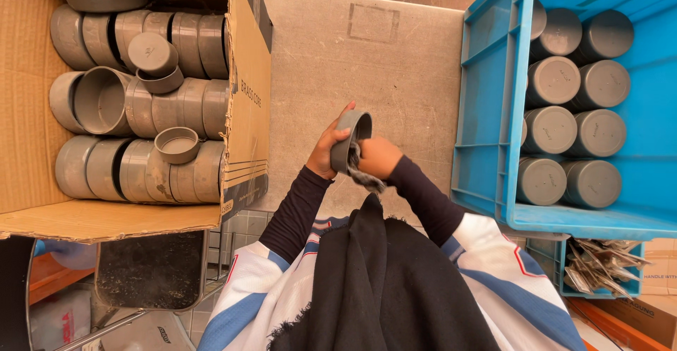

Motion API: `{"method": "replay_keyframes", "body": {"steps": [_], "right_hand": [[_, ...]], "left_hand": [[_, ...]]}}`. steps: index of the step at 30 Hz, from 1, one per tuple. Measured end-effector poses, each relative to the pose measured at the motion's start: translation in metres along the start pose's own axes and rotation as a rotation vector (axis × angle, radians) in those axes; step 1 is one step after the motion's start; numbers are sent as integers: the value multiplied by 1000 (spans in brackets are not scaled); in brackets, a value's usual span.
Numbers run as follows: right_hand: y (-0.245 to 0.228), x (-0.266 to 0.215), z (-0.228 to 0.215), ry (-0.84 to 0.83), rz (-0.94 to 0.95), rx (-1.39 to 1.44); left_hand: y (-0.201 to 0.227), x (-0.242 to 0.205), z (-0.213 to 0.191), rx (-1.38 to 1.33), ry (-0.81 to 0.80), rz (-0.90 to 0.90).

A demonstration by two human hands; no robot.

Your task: The person wipes gray plastic caps with a cloth and moves them from a cardboard box into a blue plastic crate.

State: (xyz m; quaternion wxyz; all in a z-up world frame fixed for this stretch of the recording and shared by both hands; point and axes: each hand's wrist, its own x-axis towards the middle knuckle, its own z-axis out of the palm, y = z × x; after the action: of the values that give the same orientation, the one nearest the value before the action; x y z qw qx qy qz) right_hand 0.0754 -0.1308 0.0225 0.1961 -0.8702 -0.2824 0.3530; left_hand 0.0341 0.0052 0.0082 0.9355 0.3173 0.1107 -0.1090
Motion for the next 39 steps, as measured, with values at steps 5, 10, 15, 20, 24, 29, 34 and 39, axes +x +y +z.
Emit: {"method": "replay_keyframes", "body": {"steps": [5, 10, 15, 20, 24, 29, 34, 39], "right_hand": [[10, -6, 17, 268, -418, 442], [-1, 0, 7, 719, -498, -37], [14, 7, -11, 1050, -490, -645], [18, -7, 3, 396, -39, -384], [0, -27, 11, 290, -259, 41], [-1, -13, -1, 757, -444, -240], [23, -2, -7, 1010, -526, -655], [14, -20, 14, 732, -437, -525]], "left_hand": [[-10, 5, 4, -373, -44, -111], [3, 0, 28, -501, 151, -266], [-14, -1, -2, -389, 181, -259], [8, -5, 16, -409, 167, -222], [16, -7, 29, -454, 166, -272], [-14, 2, 14, -416, 159, -278], [-25, -3, -2, -462, 172, -297], [-5, 2, -8, -503, 86, -288]]}}
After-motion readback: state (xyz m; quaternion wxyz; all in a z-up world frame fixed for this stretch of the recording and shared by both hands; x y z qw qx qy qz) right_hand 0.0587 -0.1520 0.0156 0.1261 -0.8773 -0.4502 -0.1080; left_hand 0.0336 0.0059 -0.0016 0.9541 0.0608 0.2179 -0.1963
